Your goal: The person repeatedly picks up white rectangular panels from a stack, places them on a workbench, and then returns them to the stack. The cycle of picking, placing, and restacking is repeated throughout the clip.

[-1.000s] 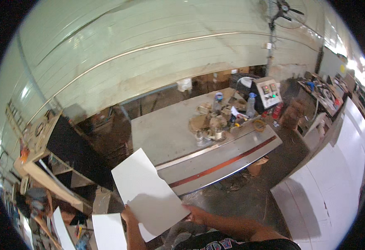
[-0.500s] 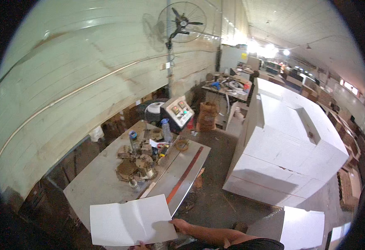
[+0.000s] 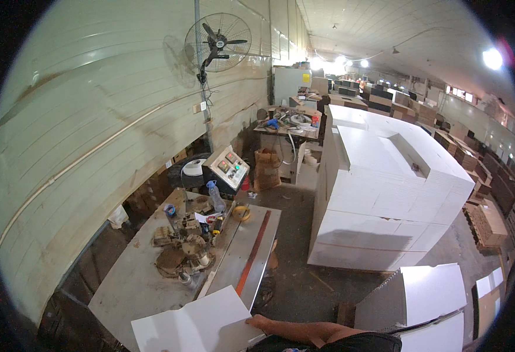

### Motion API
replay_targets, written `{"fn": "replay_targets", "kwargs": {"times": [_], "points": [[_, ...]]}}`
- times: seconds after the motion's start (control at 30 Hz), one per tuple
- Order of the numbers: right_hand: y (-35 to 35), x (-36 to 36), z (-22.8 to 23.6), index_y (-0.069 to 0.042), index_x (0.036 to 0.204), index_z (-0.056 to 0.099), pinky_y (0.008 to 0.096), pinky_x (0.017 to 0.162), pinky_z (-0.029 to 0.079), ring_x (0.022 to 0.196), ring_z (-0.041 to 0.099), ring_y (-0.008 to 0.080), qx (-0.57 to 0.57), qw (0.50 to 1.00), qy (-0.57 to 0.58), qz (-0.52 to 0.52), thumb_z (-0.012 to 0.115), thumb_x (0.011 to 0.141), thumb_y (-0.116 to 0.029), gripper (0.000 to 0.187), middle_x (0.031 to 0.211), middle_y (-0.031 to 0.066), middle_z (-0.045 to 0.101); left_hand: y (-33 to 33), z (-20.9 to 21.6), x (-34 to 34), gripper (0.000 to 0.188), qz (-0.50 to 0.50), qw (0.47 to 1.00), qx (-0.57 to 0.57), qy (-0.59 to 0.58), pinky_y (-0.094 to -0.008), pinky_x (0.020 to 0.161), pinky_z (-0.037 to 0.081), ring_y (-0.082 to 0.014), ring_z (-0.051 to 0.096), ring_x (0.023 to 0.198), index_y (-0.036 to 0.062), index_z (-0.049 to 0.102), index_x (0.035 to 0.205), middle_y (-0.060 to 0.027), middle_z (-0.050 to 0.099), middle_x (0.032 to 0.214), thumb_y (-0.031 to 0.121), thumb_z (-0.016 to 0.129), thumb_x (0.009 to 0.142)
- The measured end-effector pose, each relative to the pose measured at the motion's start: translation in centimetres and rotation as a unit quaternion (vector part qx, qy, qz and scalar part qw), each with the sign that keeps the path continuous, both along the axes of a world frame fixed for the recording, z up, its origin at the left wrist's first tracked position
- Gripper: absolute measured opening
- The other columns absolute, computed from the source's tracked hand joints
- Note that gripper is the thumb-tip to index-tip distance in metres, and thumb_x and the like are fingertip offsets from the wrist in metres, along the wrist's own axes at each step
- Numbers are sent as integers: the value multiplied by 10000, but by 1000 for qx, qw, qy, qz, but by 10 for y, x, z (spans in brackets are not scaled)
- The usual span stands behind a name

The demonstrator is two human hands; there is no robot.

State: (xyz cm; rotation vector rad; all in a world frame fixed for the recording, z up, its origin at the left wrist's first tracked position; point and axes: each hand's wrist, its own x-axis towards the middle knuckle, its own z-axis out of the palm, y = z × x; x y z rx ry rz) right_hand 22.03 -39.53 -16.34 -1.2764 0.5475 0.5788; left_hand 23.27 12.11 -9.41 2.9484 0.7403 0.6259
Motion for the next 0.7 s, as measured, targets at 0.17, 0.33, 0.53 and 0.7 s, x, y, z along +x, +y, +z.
{"fn": "replay_targets", "kwargs": {"times": [0.17,0.33,0.53,0.7], "points": [[-5,28,-3,9,1459,734,564,1051,593,1143,801,370,-8,996,83,27,723,1117,-355,499,1308,175,808,31,36,18,1168,124,975,-124,139,-645,1178,494,-428,642,1392,70,638,1632,-184,668,1552,978,668,900],[-12,31,-14,-1,1463,739,534,1060,588,1179,790,356,-15,995,59,84,732,1115,-395,526,1311,170,811,18,39,14,1229,181,973,-122,80,-649,1228,459,-456,578,1483,27,629,1616,-245,615,1599,1024,601,898],[-34,28,-37,-13,1467,745,497,1072,581,1222,776,338,-29,986,38,163,742,1112,-444,558,1315,163,815,-25,75,-5,1146,221,955,-186,63,-664,1277,398,-458,557,1480,33,640,1596,-247,570,1658,982,564,959],[-73,32,-9,-27,1546,715,467,1108,560,1302,741,308,-162,966,-3,203,760,1073,-621,761,1350,174,809,-60,53,-5,988,256,948,-182,58,-678,1260,405,-421,557,1497,77,579,1659,-224,539,1706,824,673,1019]]}}
